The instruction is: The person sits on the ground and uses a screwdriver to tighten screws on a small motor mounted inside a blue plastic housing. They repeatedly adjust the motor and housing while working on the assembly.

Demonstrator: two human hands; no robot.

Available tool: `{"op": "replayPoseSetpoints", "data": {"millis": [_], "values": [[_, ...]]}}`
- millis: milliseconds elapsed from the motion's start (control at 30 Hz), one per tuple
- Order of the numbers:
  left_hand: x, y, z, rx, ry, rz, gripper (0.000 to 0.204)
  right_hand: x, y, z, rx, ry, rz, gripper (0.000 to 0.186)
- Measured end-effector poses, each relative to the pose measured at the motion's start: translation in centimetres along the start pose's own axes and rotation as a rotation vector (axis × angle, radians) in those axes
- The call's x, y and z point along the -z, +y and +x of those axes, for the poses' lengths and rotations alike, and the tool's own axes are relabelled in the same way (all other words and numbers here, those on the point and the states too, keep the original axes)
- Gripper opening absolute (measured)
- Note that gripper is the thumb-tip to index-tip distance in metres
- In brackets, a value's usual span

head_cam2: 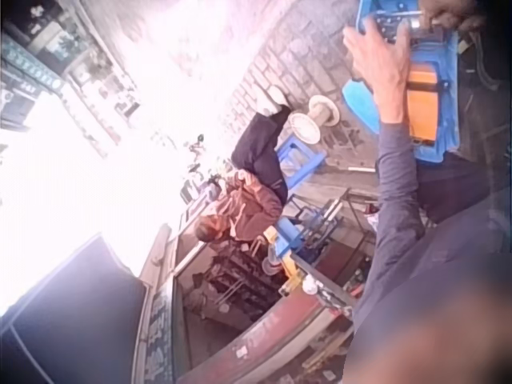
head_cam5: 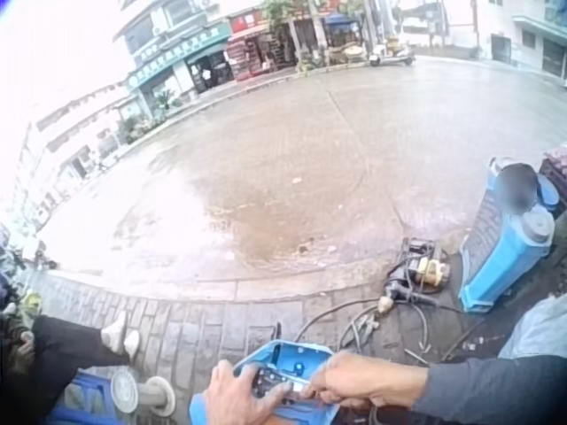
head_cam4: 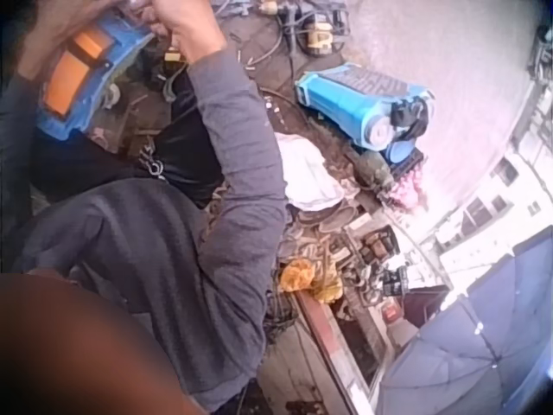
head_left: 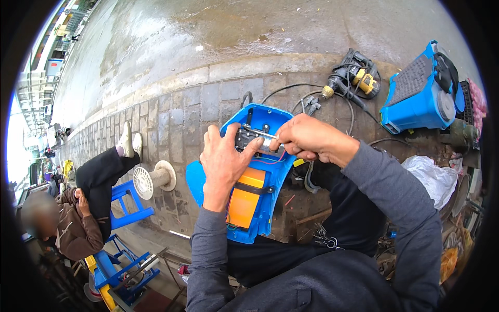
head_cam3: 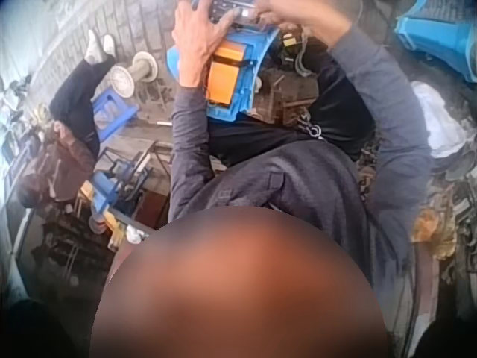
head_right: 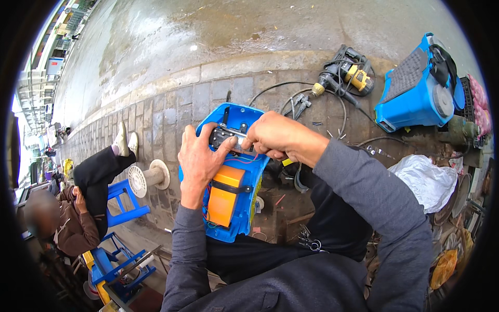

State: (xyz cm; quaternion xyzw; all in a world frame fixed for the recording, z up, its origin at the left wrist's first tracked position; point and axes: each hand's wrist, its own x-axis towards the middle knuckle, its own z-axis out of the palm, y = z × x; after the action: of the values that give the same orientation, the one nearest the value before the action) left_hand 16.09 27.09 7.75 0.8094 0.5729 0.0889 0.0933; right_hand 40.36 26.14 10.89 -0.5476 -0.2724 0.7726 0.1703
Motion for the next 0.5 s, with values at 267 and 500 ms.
{"op": "replayPoseSetpoints", "data": {"millis": [267,500], "values": [[-0.3,-0.2,0.1,-0.034,0.038,-0.030,0.057,-1.4,0.6,-0.4,0.061,0.091,-0.162,0.028],[0.3,-0.6,0.1,-0.036,0.021,-0.129,0.060,0.3,-0.6,-2.8,0.166,0.108,-0.175,0.029]]}}
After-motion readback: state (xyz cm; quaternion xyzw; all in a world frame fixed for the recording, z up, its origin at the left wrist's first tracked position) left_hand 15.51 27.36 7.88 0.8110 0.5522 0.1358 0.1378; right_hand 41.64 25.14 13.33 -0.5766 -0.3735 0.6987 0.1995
